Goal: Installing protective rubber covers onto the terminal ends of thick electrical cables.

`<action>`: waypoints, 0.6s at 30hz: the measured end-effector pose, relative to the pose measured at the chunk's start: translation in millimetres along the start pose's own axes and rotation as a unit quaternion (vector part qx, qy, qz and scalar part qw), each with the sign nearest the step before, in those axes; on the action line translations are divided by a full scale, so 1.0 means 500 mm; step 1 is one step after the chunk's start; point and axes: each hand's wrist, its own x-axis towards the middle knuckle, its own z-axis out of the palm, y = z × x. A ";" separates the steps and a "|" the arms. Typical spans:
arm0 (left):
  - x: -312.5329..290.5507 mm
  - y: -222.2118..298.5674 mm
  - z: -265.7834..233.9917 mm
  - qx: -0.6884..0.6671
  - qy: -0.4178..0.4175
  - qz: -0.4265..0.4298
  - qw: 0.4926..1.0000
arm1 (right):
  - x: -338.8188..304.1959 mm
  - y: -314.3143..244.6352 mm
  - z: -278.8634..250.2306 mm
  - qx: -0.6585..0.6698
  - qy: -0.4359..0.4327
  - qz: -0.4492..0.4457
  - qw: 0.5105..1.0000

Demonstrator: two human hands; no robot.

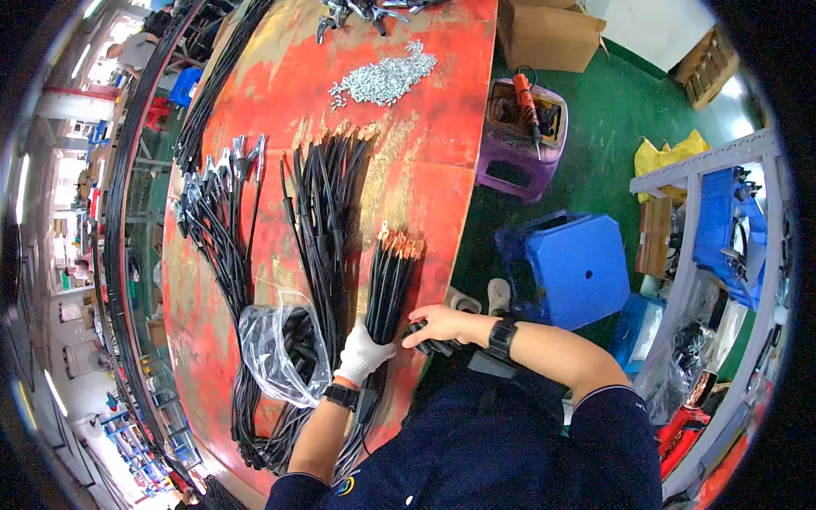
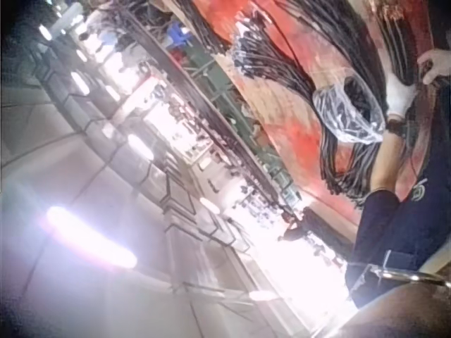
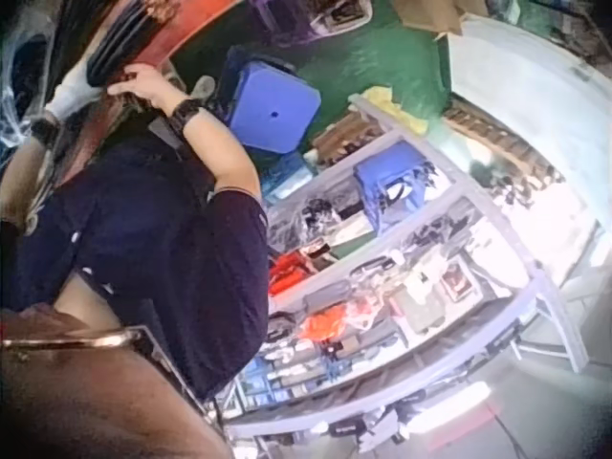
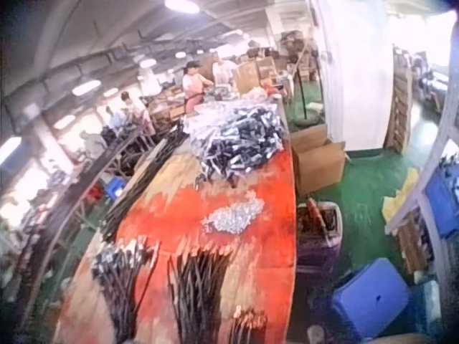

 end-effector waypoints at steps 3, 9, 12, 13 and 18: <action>0.020 -0.044 0.011 -0.048 -0.018 0.039 0.998 | 0.032 -0.033 0.019 0.085 -0.095 0.067 0.990; 0.063 -0.111 0.036 -0.215 -0.091 0.072 0.970 | 0.025 -0.052 0.054 0.025 -0.074 -0.015 0.997; 0.060 -0.114 0.051 -0.285 -0.111 0.075 0.949 | 0.013 -0.067 0.051 0.003 -0.094 -0.040 0.995; 0.060 -0.123 0.066 -0.282 -0.113 0.078 0.950 | 0.009 -0.070 0.053 0.005 -0.090 -0.042 0.995; 0.035 -0.103 0.073 -0.244 0.007 0.080 0.966 | 0.021 -0.065 0.064 0.013 -0.073 -0.006 0.997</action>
